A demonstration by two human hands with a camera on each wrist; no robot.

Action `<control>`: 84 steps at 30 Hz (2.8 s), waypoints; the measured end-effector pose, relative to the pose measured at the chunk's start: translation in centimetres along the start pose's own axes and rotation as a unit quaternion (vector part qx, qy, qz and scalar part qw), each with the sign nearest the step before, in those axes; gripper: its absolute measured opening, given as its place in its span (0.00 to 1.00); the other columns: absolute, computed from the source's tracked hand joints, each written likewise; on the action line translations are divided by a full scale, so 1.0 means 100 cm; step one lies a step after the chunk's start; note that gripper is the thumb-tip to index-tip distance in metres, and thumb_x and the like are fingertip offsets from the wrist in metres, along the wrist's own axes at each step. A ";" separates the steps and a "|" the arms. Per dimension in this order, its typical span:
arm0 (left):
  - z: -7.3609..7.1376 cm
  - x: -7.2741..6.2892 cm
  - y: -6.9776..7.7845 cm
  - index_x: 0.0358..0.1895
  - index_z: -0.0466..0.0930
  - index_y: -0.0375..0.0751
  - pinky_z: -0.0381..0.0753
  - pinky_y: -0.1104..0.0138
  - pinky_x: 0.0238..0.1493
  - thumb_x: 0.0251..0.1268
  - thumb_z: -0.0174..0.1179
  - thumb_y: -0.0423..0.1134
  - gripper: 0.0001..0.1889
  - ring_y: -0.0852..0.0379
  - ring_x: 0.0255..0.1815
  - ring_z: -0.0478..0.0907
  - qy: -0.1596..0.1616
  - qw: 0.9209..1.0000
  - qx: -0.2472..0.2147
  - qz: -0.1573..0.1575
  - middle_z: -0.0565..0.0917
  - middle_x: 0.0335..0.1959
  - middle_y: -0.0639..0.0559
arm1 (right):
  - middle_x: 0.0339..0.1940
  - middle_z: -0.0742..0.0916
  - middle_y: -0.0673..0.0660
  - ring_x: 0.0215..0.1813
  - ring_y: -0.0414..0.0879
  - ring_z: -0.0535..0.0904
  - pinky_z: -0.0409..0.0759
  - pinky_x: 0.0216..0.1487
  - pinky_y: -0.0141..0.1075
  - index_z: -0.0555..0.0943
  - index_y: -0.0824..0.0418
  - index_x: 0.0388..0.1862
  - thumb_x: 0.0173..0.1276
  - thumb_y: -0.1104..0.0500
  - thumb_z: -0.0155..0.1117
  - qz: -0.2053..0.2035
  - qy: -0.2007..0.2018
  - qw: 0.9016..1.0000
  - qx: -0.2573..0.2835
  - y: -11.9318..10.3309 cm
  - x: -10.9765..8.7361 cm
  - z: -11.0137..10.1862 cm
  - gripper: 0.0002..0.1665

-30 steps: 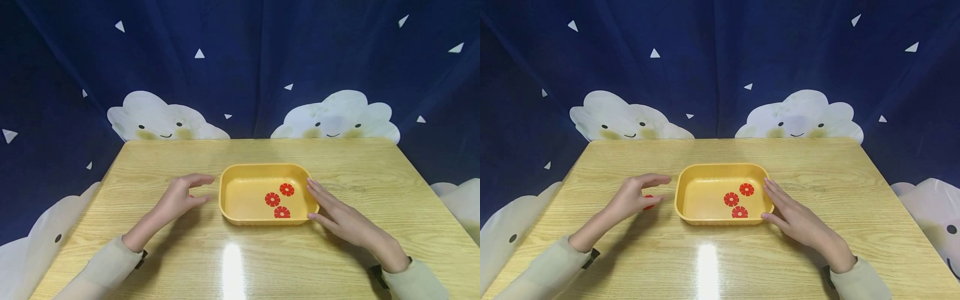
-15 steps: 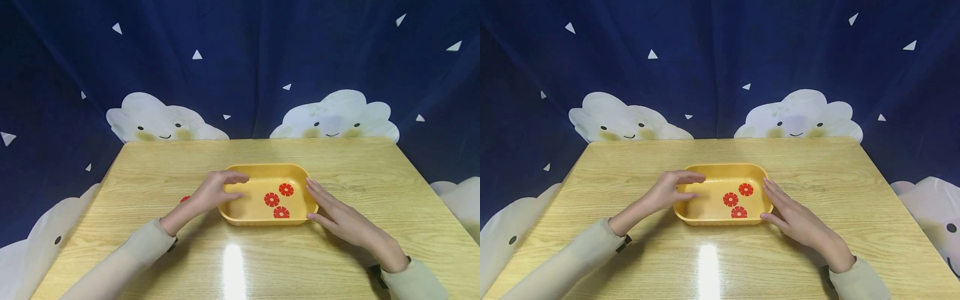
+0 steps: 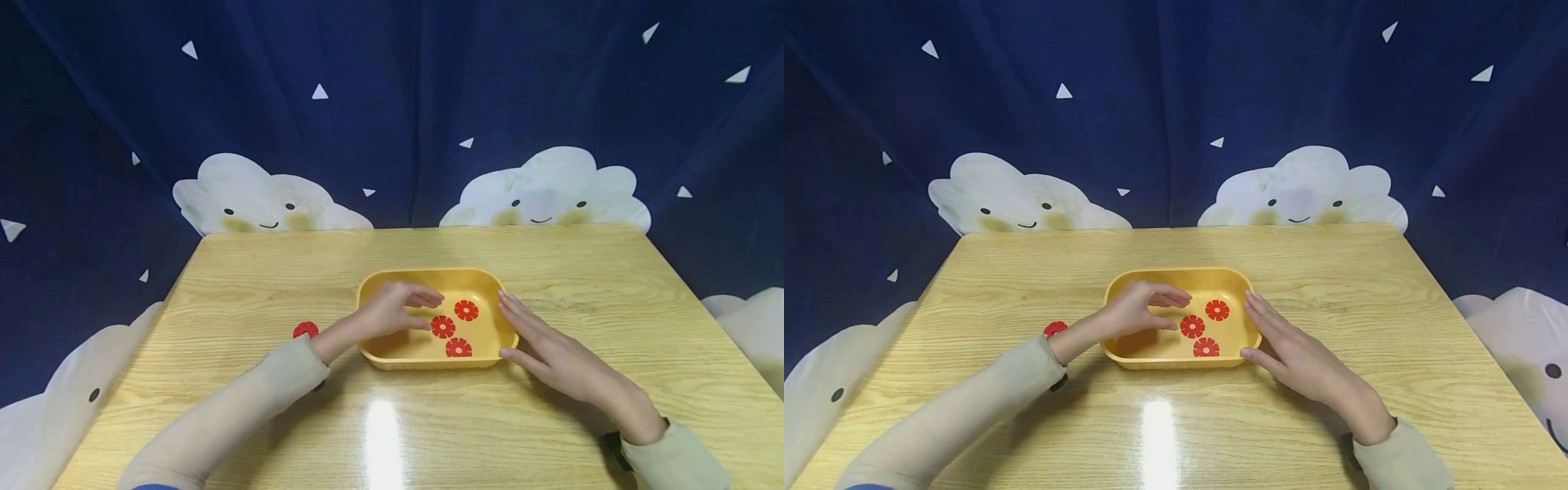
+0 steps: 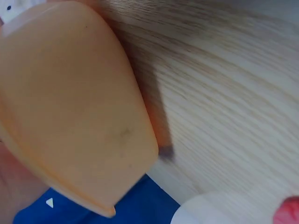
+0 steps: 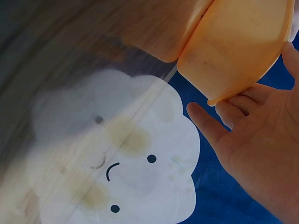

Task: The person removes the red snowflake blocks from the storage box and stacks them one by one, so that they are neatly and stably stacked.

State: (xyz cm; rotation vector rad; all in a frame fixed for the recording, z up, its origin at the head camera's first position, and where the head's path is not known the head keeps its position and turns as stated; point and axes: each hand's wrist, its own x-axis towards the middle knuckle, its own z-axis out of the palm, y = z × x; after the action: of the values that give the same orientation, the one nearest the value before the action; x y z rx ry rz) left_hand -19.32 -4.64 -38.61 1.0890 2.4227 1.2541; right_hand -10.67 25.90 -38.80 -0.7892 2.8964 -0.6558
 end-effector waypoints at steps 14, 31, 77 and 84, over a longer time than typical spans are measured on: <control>0.020 0.022 -0.009 0.56 0.79 0.30 0.79 0.71 0.54 0.49 0.74 0.24 0.27 0.51 0.53 0.83 -0.068 0.997 -0.002 -0.025 0.85 0.51 0.43 | 0.81 0.50 0.49 0.79 0.50 0.50 0.62 0.69 0.58 0.51 0.53 0.81 0.75 0.39 0.52 0.005 -0.005 1.000 0.004 0.000 0.000 0.001 0.43; 0.024 0.024 -0.012 0.56 0.81 0.35 0.77 0.74 0.56 0.52 0.73 0.26 0.25 0.56 0.54 0.82 -0.084 0.996 0.043 0.004 0.86 0.51 0.47 | 0.81 0.50 0.48 0.79 0.49 0.50 0.64 0.68 0.57 0.51 0.53 0.81 0.75 0.40 0.53 -0.003 0.002 1.000 -0.001 0.002 0.000 0.002 0.43; -0.040 -0.032 0.010 0.56 0.81 0.36 0.76 0.69 0.59 0.52 0.73 0.28 0.24 0.55 0.52 0.82 0.018 0.997 0.055 0.051 0.85 0.50 0.49 | 0.81 0.49 0.48 0.79 0.47 0.47 0.58 0.74 0.46 0.50 0.53 0.81 0.75 0.39 0.53 0.002 -0.005 1.000 0.003 0.001 0.001 0.000 0.44; -0.058 -0.066 0.008 0.57 0.80 0.36 0.78 0.64 0.59 0.51 0.73 0.27 0.27 0.56 0.56 0.80 0.049 0.996 0.070 0.009 0.84 0.54 0.49 | 0.81 0.49 0.49 0.79 0.48 0.48 0.59 0.73 0.49 0.50 0.53 0.81 0.75 0.40 0.53 0.000 -0.007 1.000 0.007 0.001 0.001 0.001 0.44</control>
State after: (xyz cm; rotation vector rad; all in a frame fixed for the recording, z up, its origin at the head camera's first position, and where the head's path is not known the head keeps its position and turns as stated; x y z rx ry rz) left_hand -17.03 -12.51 -35.35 1.1121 2.6137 1.1855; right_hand -10.80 25.89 -38.90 -0.7883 2.8774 -0.6666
